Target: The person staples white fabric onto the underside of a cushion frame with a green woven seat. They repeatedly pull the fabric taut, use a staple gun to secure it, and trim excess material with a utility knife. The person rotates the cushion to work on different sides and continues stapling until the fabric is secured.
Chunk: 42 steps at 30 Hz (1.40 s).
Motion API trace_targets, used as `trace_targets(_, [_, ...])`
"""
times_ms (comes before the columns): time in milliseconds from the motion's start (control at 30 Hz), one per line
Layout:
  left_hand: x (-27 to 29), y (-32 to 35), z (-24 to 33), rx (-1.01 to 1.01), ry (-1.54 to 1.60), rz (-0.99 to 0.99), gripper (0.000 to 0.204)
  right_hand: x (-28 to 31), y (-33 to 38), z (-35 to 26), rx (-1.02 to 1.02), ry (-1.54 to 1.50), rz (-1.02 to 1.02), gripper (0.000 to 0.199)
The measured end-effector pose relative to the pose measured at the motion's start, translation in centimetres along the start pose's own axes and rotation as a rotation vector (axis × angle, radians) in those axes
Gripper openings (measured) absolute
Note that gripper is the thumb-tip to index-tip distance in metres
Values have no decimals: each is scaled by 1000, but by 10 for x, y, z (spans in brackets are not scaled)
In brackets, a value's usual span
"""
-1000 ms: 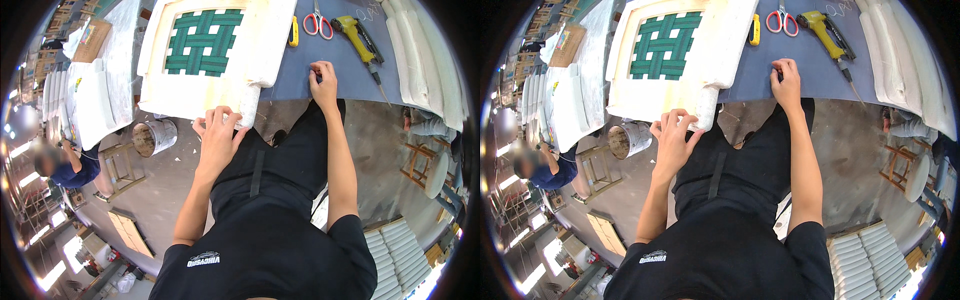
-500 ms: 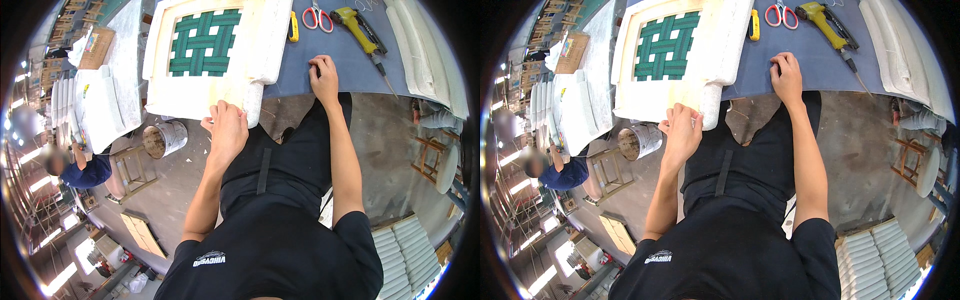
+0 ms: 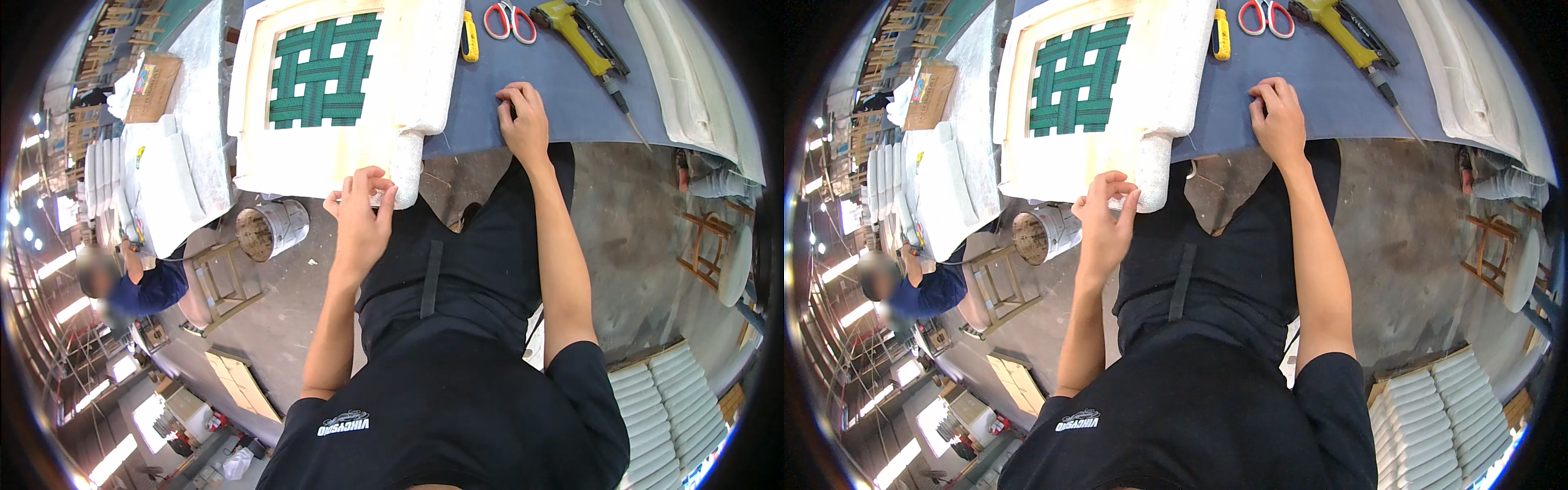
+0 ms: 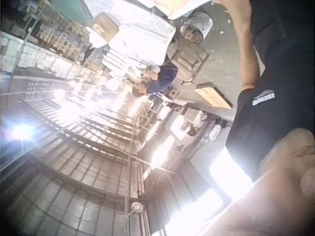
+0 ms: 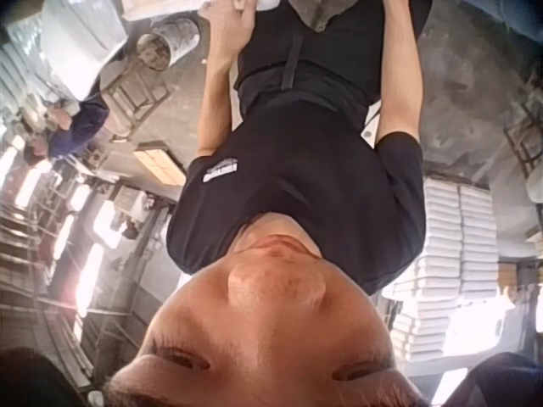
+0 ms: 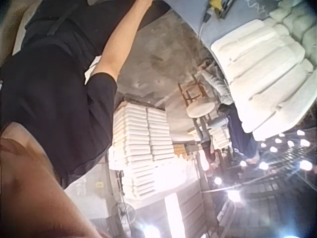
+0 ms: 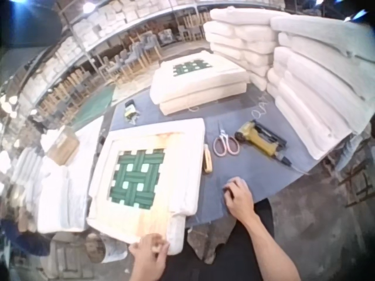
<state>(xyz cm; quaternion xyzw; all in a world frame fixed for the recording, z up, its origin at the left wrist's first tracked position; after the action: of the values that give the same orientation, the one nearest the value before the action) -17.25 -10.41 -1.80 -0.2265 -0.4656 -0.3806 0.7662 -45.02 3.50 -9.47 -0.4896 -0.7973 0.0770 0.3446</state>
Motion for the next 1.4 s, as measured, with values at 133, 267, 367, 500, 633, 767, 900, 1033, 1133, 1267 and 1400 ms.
trace_targets(133, [12,-11,7,-232,-43,-123,29,5,-2,-4,43,11,14,15])
trace_targets(267, [10,-12,14,-540,-186,-126,26,-26,54,-10,-397,-457,42,19])
trace_targets(367, [13,-14,21,-712,-286,-48,26,-108,161,-50,-1023,-1113,-236,36])
trace_targets(500, [4,-23,26,-822,-239,-91,26,-154,189,-119,-1082,-1440,-442,55])
trace_targets(633, [8,-32,29,-843,-68,-29,23,-141,163,-116,-1051,-1417,-414,51])
trace_targets(767, [6,-69,77,-815,63,67,20,-89,111,-89,-875,-1279,-215,41])
trace_targets(900, [-30,-98,119,-960,-63,-38,15,-41,95,-42,-830,-924,-196,36])
trace_targets(1033, [-44,-98,105,-919,-7,-59,11,10,107,-46,-570,-500,-111,31])
trace_targets(1133, [-48,-105,105,-891,63,-202,13,24,100,-57,-464,-505,-61,27])
trace_targets(1267, [-54,-111,109,-900,47,-345,13,18,94,-63,-422,-568,25,24])
trace_targets(1400, [-55,-114,116,-940,-12,-323,10,17,94,-64,-413,-589,57,24])
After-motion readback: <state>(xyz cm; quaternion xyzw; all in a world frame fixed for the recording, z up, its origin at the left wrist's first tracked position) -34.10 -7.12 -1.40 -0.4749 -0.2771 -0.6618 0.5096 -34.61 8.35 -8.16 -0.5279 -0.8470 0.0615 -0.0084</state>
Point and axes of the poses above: each hand's wrist, its own y-axis away from the middle knuckle, its own x-axis out of the back of the hand, z = x × y, the point moved 10 cm from there along -y, towards the middle knuckle, and after that the axes turned 9 degrees about -y, right-handed, at the moved point
